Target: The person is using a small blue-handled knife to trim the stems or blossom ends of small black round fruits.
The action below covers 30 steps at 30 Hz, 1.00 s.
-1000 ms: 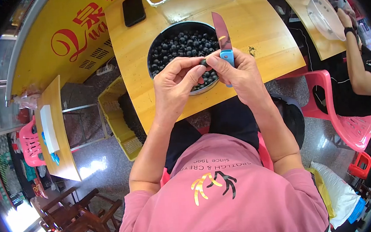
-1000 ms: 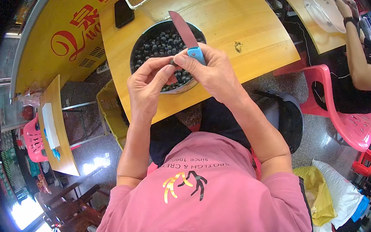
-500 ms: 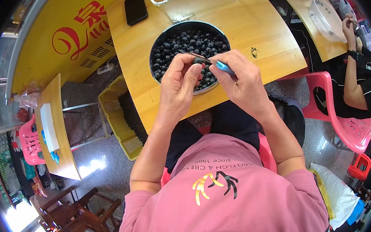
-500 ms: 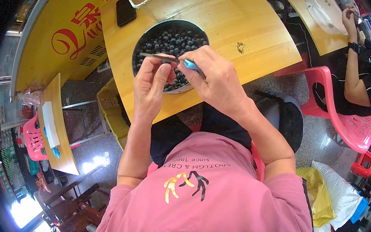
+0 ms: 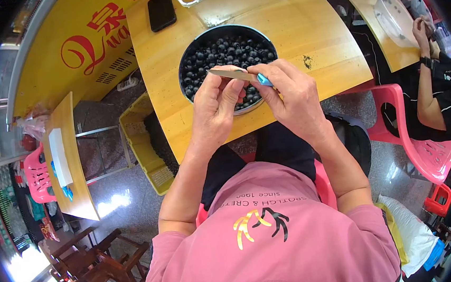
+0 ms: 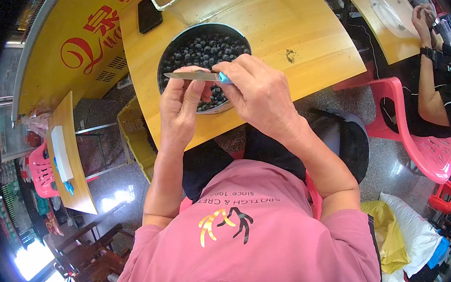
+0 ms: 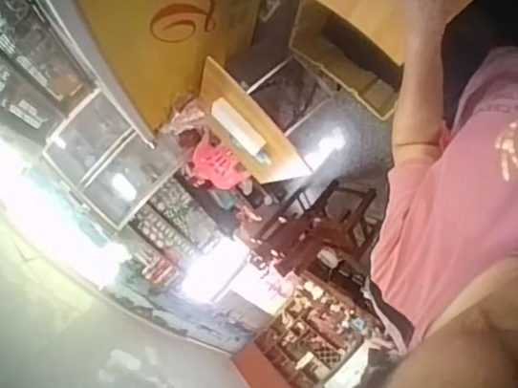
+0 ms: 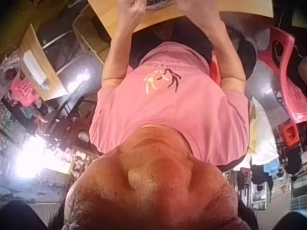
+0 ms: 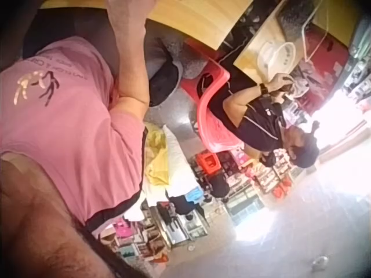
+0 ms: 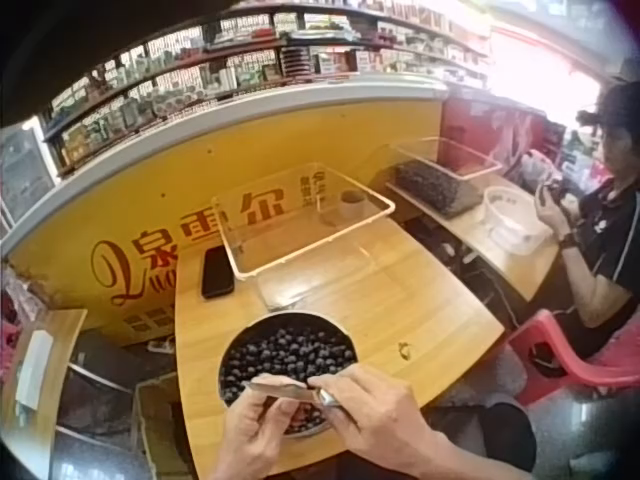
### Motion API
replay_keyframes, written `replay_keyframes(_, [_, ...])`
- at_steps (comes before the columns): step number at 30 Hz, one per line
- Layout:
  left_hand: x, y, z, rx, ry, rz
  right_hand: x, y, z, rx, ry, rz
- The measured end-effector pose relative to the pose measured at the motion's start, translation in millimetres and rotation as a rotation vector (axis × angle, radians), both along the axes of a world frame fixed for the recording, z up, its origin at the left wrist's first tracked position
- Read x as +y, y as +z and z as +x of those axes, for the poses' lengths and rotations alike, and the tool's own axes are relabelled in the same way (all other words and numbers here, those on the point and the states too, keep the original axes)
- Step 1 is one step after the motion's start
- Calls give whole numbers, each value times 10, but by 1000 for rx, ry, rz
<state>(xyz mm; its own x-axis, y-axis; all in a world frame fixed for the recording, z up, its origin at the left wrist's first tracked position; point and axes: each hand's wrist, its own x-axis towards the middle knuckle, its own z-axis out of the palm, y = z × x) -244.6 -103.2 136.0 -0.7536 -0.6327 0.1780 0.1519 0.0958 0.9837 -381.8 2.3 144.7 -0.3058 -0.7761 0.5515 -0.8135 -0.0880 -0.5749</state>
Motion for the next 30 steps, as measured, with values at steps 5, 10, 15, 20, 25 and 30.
replay_keyframes(5, [63, 187, 81, -7, -67, 75, -11, -107, -72, 83, -114, 100])
replay_keyframes(10, [58, 207, 90, 19, -82, 190, -13, 19, -25, -552, -8, 47])
replay_keyframes(15, [40, 111, 92, 34, -51, 44, -26, 127, 86, -776, 87, 34])
replay_keyframes(20, [82, 108, 87, 43, 28, -16, -5, 103, 143, -873, 119, -11])
replay_keyframes(25, [79, 89, 117, -12, 85, -192, -17, 129, 174, -923, 154, 38])
replay_keyframes(30, [106, 108, 132, 54, 107, -74, -5, 128, 200, -890, 154, 20])
